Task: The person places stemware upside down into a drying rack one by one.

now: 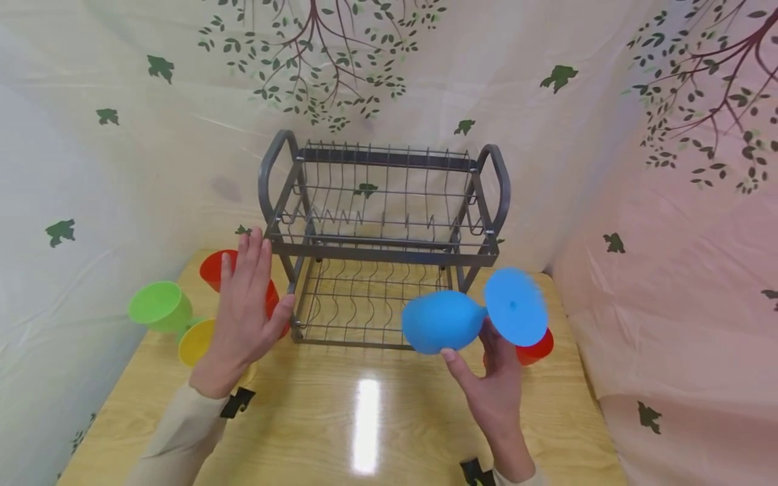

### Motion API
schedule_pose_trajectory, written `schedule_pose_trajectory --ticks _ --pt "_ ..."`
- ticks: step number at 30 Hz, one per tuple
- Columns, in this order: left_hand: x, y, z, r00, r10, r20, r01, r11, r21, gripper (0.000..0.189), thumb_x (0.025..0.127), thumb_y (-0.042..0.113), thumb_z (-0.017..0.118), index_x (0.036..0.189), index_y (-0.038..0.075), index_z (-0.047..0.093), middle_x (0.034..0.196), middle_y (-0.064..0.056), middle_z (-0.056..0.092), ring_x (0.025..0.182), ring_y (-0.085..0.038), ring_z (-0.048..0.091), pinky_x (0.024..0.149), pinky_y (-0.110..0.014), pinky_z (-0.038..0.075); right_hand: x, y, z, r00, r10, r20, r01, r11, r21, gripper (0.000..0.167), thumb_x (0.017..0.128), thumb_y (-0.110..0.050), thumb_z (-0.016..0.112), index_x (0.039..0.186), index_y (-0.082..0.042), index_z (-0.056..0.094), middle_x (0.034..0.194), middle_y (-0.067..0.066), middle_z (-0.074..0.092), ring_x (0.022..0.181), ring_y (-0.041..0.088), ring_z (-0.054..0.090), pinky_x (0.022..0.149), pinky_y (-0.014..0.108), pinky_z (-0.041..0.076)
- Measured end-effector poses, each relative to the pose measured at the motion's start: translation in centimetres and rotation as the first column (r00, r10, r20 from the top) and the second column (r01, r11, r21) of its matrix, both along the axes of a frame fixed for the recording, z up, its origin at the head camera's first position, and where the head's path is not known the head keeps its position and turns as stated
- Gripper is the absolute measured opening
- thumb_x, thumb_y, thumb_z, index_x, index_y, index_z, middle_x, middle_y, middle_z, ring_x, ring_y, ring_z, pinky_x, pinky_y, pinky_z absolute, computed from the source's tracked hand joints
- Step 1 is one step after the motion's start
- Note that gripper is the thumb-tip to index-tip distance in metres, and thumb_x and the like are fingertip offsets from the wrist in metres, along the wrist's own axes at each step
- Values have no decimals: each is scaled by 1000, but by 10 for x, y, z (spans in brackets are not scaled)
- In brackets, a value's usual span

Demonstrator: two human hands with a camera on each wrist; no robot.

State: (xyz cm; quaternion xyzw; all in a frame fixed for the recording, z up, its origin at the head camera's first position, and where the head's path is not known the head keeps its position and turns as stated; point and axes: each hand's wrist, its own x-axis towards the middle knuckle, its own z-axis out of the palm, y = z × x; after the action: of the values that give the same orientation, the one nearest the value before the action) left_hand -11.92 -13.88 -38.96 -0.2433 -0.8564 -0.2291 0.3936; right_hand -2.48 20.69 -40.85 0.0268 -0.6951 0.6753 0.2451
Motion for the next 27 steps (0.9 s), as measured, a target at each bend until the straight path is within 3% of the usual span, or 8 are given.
schedule_pose_trajectory --ticks 6,11,14,21,27 --pt "1 -2 1 997 17 73 -14 999 -35 86 107 61 24 159 -7 27 169 -21 22 159 -31 8 124 -64 3 -6 10 15 995 26 -101 -27 1000 -9 69 78 26 69 142 7 54 136 12 63 129 19 60 106 20 46" --pt "1 -1 1 995 24 96 -21 999 -30 87 106 62 24 157 -9 32 167 -24 27 159 -32 10 125 -62 4 -8 15 34 996 -13 -84 17 999 48 65 80 20 71 141 4 55 137 12 63 127 21 60 105 20 48" --pt "1 -2 2 992 27 122 -24 999 -30 87 106 62 24 156 -9 34 167 -23 27 159 -33 11 126 -60 5 -10 16 44 995 -33 -96 35 999 21 66 80 19 72 142 2 56 139 14 62 129 23 58 105 21 48" --pt "2 -3 4 989 37 143 -30 998 -48 87 106 62 23 157 -8 33 168 -21 25 159 -32 12 126 -60 5 -22 19 62 971 -31 -238 18 998 -58 63 78 21 71 138 9 58 137 22 61 131 29 57 109 26 47" --pt "3 -3 3 988 41 149 -32 997 -64 87 107 62 22 159 -6 30 169 -20 22 159 -32 10 126 -58 5 -32 18 83 971 -93 -220 88 996 -32 61 81 11 76 139 1 61 139 21 62 134 29 57 109 29 47"
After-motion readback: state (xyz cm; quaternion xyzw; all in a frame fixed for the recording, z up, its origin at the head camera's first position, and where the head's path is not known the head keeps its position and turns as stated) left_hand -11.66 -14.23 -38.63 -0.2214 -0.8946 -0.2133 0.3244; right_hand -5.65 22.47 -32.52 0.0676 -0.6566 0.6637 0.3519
